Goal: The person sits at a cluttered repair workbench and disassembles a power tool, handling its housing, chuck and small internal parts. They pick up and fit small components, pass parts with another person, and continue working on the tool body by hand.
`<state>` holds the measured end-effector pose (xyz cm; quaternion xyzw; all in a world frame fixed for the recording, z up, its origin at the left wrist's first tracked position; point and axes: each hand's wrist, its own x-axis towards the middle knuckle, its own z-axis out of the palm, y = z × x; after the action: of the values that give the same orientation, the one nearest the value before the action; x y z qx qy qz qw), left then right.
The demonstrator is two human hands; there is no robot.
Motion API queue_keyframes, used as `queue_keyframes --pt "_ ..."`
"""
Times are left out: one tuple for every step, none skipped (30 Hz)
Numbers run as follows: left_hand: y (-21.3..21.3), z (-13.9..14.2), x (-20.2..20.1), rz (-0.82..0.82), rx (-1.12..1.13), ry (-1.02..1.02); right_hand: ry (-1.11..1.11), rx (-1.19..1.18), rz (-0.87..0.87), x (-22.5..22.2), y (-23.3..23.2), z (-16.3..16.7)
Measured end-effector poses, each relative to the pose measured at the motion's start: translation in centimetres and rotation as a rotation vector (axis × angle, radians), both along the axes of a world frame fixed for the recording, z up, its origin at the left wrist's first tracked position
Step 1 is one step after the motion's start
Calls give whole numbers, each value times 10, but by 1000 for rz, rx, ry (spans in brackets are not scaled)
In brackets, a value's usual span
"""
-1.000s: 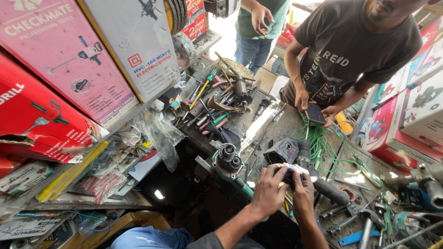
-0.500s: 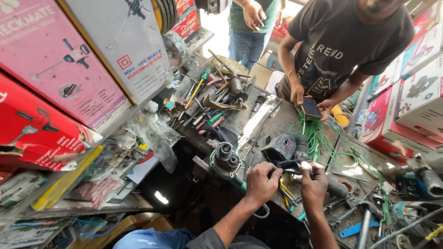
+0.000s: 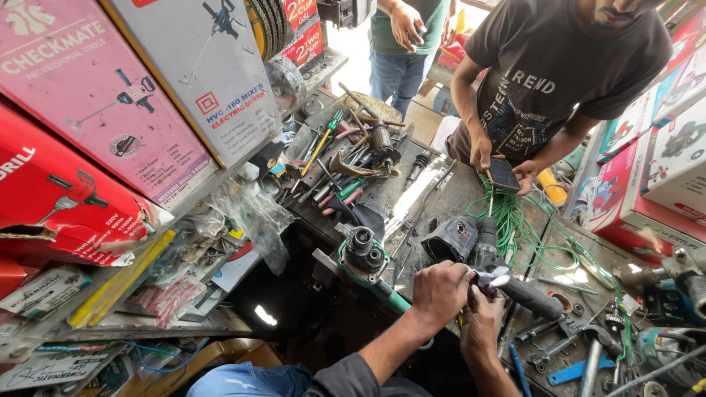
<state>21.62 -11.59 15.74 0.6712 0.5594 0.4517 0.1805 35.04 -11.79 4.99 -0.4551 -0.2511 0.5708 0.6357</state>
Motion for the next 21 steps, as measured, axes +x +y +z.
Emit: queue_keyframes --pt "1 -1 1 9 4 22 16 -17 23 2 -1 4" --pt "1 -2 2 18 8 43 31 -35 46 4 -5 7" --pt "2 -2 2 30 15 44 -3 -33 51 3 -8 10" --pt "5 -2 1 43 24 45 -34 -29 56 1 -11 12" --pt "6 -1 1 57 32 47 -66 -27 62 0 -14 14" --pt "5 1 1 52 6 37 -27 -24 93 -3 -16 14" --pt "4 3 3 48 -20 25 11 -22 123 -6 -17 14" --pt "2 5 4 43 -48 12 48 -21 154 -8 -18 13" --pt "-2 7 7 11 -70 22 135 -13 173 -8 -17 11" --pt "-6 8 9 -21 -92 31 221 -5 192 -8 -17 10" --pt "-10 10 11 -52 -111 42 308 5 212 -7 -16 8" --pt "-13 11 11 -67 -110 15 304 -27 216 -6 -14 8" --pt "-15 11 11 -82 -110 -12 300 -59 220 -5 -12 8" --pt "-17 11 11 -97 -113 -41 294 -95 225 -4 -11 9" --pt "-19 11 11 -92 -99 -59 310 -68 216 -2 -11 11" --pt "-19 11 9 -88 -84 -74 329 -39 207 -2 -9 15" --pt "-19 10 8 -86 -69 -87 350 -9 196 -4 -9 19" --pt "-19 9 5 -77 -53 -94 346 -70 187 -4 -10 23" --pt "-18 8 2 -70 -36 -101 340 -128 179 -6 -12 28" --pt "-17 7 0 -61 -15 -108 334 -184 173 -8 -13 32" --pt "-15 7 -2 -85 -55 -121 354 -157 201 -11 -14 36"
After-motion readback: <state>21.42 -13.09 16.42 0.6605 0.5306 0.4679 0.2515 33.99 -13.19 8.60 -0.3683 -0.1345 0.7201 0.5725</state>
